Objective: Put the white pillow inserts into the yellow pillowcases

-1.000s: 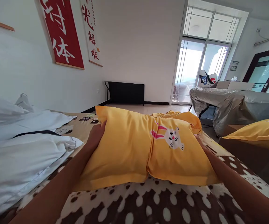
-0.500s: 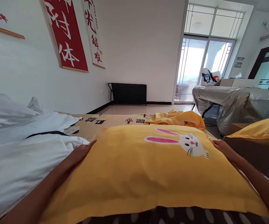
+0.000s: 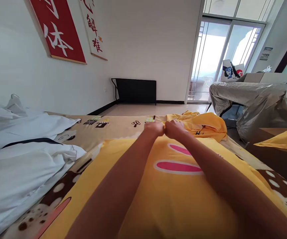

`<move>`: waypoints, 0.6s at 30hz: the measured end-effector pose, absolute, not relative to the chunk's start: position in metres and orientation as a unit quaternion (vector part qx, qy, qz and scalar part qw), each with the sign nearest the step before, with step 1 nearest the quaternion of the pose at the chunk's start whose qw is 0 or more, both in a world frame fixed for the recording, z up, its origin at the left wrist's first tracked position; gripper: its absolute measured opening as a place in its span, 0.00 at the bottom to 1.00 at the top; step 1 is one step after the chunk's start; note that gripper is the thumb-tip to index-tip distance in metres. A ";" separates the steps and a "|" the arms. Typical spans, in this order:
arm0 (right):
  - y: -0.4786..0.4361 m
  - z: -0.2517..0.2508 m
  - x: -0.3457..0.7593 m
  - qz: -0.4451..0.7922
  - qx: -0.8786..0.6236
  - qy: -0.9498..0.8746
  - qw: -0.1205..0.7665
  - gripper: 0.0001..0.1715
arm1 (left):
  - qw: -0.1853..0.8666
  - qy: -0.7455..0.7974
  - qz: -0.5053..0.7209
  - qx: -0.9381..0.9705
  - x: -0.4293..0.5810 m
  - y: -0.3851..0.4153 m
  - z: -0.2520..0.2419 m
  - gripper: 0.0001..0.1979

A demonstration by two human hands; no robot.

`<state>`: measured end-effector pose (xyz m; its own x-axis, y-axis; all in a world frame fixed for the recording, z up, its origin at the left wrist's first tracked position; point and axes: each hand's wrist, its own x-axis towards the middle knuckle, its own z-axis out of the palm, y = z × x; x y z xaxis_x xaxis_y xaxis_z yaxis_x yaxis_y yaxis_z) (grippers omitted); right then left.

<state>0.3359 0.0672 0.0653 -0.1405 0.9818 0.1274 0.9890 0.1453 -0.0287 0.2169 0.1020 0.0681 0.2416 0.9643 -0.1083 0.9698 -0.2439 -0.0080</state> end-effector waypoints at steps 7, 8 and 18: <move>0.091 0.001 0.330 0.031 -0.610 -0.791 0.016 0.22 | 0.090 0.576 -0.069 0.810 0.202 0.138 0.004 0.19; 0.090 -0.001 0.332 0.033 -0.600 -0.799 0.019 0.22 | 0.101 0.557 -0.066 0.822 0.199 0.139 0.002 0.19; 0.077 0.002 0.435 0.158 -0.601 -0.776 0.109 0.27 | 0.172 0.535 0.011 0.827 0.114 0.127 0.009 0.30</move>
<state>0.4349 0.0771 0.0021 -0.2527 0.9673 -0.0201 0.8983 0.2269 -0.3762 0.1143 0.1271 0.0091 0.4272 0.8888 -0.1662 0.8811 -0.3679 0.2972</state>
